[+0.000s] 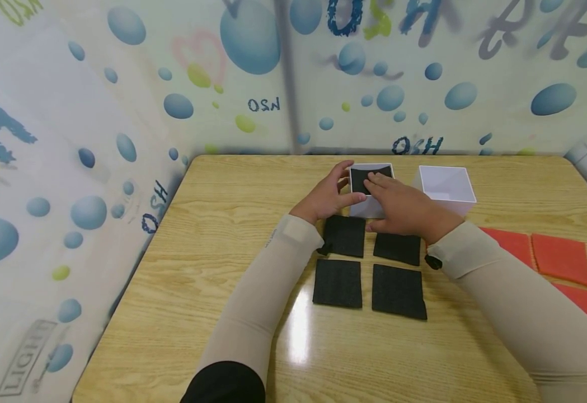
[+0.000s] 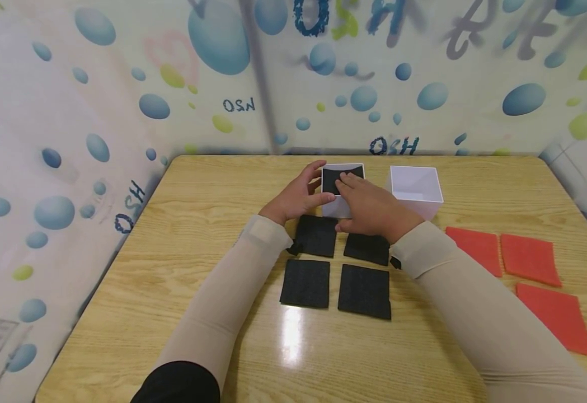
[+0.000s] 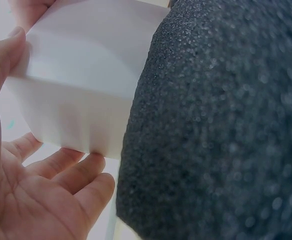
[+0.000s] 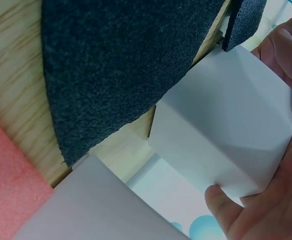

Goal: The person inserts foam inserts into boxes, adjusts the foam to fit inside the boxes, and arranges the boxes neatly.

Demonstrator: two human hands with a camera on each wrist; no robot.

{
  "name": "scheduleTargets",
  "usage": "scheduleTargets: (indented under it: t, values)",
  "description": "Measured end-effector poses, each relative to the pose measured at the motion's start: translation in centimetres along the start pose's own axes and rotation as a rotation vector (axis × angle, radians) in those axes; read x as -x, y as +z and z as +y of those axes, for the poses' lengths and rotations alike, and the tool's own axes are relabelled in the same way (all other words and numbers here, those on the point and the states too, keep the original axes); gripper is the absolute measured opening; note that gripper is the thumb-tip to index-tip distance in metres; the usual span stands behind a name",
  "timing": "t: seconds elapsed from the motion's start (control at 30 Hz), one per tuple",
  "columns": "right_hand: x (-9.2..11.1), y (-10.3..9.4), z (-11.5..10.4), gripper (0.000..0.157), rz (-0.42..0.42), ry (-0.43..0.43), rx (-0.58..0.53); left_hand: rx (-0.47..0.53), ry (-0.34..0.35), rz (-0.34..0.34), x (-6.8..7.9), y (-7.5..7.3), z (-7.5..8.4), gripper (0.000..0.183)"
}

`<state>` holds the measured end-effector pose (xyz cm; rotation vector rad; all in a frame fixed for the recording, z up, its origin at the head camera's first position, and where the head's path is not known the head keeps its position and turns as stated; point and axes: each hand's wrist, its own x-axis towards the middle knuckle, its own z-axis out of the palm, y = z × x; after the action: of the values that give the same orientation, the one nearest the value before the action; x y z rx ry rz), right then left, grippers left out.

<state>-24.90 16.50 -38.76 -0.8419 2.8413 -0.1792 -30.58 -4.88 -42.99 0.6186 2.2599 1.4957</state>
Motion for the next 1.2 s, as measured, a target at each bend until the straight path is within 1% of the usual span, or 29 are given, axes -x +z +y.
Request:
scheduleTargets:
  t: [0.43, 0.73, 1.2]
  values:
    - [-0.3, -0.3, -0.4, 0.098, -0.019, 0.025, 0.009, 0.018, -0.012, 0.000, 0.0, 0.2, 0.1, 0.092]
    - [-0.5, -0.3, -0.6, 0.099, -0.036, 0.052, 0.004, 0.023, -0.016, 0.003, 0.0, 0.2, 0.1, 0.092]
    - [-1.0, -0.3, -0.7, 0.101, -0.038, 0.055, -0.002, 0.046, -0.012, -0.010, 0.0, 0.0, 0.1, 0.094]
